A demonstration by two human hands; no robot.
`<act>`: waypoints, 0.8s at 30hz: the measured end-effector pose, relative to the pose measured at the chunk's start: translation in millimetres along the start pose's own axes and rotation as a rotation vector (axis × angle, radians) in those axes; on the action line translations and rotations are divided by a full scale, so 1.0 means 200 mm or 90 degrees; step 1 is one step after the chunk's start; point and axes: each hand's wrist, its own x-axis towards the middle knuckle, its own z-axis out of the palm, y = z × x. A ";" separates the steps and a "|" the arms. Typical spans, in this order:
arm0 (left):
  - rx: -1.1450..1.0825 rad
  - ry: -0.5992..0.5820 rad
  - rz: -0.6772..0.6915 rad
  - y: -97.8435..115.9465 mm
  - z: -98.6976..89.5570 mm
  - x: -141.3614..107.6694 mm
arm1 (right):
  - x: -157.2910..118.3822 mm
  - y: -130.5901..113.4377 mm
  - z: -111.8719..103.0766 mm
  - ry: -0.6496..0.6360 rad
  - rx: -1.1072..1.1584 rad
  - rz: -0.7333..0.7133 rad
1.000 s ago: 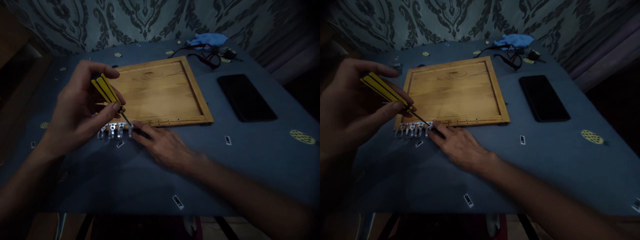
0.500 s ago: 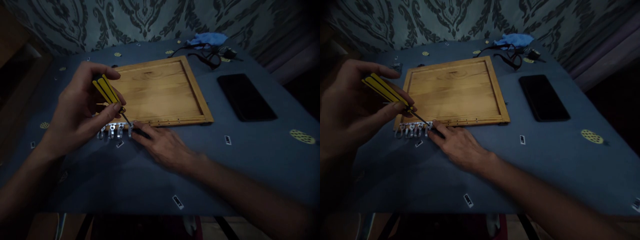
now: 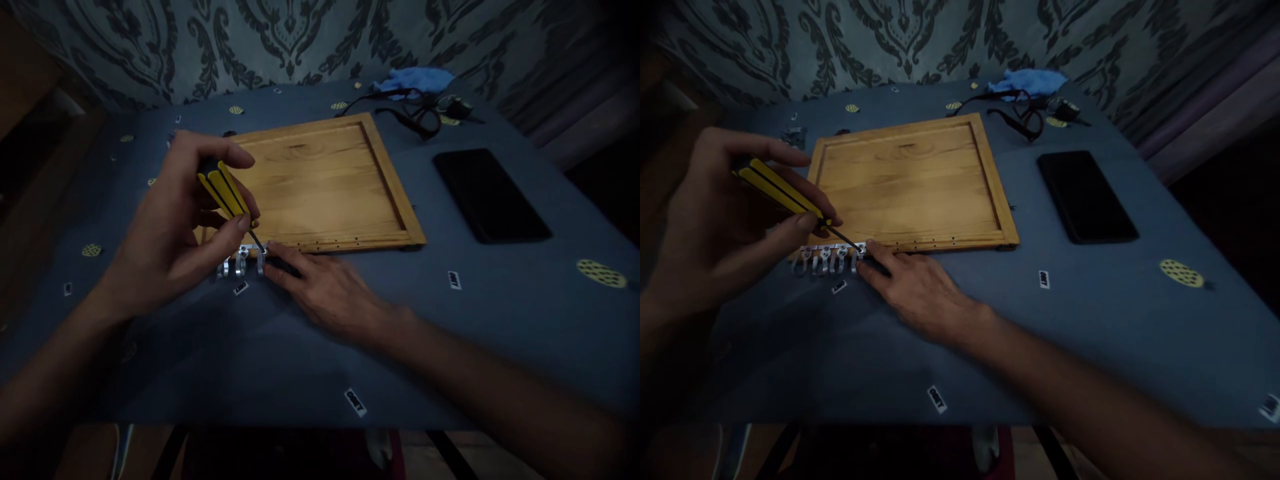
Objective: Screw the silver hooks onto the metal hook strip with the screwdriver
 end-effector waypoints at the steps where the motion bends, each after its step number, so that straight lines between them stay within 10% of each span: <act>1: 0.005 0.004 0.009 0.00 0.01 0.00 | 0.00 0.00 0.00 -0.004 0.000 0.003; 24: -0.039 0.049 -0.083 -0.04 0.06 -0.02 | 0.02 -0.02 -0.03 -0.052 0.011 0.032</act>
